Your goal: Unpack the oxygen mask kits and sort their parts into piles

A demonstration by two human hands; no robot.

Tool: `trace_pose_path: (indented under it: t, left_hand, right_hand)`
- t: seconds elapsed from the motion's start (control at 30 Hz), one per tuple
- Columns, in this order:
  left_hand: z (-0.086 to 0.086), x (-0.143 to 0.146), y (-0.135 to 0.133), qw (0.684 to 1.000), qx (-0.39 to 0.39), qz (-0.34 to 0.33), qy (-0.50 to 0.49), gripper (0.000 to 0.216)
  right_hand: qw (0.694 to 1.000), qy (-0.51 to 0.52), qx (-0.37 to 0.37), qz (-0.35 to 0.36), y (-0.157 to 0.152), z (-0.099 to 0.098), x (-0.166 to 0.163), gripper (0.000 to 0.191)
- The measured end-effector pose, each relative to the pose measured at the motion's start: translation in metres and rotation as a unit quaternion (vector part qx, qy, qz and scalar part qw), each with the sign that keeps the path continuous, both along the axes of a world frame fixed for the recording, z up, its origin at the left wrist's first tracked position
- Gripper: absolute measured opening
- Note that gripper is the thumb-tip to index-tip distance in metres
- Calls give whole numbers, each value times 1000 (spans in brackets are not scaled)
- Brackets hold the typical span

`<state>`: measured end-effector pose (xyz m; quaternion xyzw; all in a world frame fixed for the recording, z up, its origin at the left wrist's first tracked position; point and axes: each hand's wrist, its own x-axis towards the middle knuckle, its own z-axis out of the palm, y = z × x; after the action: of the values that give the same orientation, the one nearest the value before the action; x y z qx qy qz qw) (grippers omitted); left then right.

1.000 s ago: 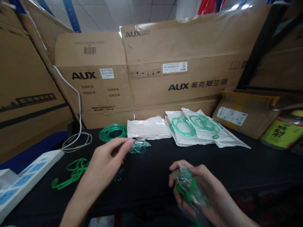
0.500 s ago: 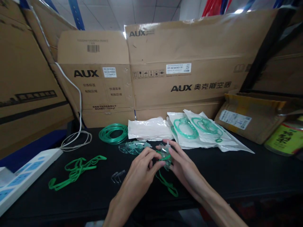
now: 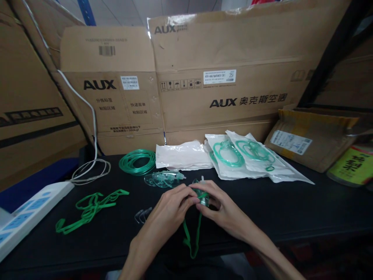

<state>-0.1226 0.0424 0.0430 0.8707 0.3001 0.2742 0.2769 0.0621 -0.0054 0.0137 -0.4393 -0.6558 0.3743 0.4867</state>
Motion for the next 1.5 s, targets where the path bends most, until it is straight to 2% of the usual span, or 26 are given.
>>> trace_pose_path:
  t: [0.23,0.5,0.73,0.97,1.17,1.5]
  left_hand:
    - [0,-3,0,998,37,10,44,17]
    - [10,-12,1,997,38,32,53,17]
    - [10,-21,7,996,56,51,55,18]
    - [8,-6,-5,992,70,64,80,14]
    - [1,4,-8,985,127,45,110,14]
    - [9,-8,-8,973,148,99,144,15]
  right_hand:
    - [997,-44,48,-48,3,-5,-1,37]
    - [995,-49,42,-77,3,-7,-1,37]
    - [994,-47,24,-97,1,-4,1,38]
    - [994,-56,57,-79,2,-7,-2,38]
    - [995,-65,53,-51,1,-6,-2,38]
    - [992,-80,21,-98,0,-1,-3,37]
